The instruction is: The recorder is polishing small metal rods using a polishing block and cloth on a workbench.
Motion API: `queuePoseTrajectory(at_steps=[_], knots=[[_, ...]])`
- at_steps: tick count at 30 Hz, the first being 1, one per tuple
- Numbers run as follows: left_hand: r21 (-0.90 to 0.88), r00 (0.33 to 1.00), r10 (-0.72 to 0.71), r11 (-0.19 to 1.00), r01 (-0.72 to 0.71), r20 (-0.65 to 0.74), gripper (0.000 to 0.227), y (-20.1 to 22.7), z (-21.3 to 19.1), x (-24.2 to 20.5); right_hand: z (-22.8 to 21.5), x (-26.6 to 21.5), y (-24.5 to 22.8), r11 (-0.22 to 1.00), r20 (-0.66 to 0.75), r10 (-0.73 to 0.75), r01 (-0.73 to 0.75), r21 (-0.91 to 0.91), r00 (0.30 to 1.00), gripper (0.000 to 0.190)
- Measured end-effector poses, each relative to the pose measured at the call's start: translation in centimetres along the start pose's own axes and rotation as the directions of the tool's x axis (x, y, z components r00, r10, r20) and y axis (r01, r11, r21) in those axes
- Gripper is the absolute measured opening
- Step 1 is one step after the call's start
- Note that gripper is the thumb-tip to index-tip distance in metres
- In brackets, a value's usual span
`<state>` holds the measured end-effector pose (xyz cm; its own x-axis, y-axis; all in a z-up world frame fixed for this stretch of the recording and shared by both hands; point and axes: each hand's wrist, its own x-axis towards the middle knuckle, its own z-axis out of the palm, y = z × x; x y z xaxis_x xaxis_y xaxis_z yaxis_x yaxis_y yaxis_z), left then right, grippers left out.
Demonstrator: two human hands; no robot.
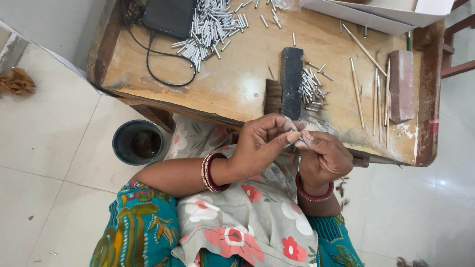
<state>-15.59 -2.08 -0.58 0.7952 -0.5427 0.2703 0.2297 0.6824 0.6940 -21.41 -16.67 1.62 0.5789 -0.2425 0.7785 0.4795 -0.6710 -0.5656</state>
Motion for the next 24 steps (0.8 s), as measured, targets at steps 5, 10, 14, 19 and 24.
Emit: queuePoseTrajectory(at_steps=[5,10,14,19,24], knots=[[0.008,0.998,0.058,0.998,-0.058,0.013,0.012,0.5,0.3,0.4,0.1,0.7,0.5,0.998,0.037,-0.029,0.027,0.057,0.999,0.014],[0.205,0.988,0.141,0.967,-0.149,0.054,0.012,0.4,-1.2,0.7,0.0,1.4,0.6,0.997,0.076,-0.071,0.072,-0.009,0.995,0.012],[0.759,0.909,0.399,0.555,-0.341,0.117,0.026,3.9,-3.1,3.6,-0.3,3.6,3.3,0.954,0.154,-0.111,0.149,-0.262,0.982,0.015],[0.934,0.926,0.262,0.163,-0.319,0.271,0.081,5.5,-6.1,7.1,-0.4,4.6,4.4,0.916,0.228,0.040,0.055,-0.397,0.973,0.030],[0.985,0.944,-0.285,0.091,-0.147,0.167,0.058,2.9,-8.2,7.5,0.2,3.1,4.8,0.980,0.391,0.170,-0.116,-0.159,0.905,0.022]])
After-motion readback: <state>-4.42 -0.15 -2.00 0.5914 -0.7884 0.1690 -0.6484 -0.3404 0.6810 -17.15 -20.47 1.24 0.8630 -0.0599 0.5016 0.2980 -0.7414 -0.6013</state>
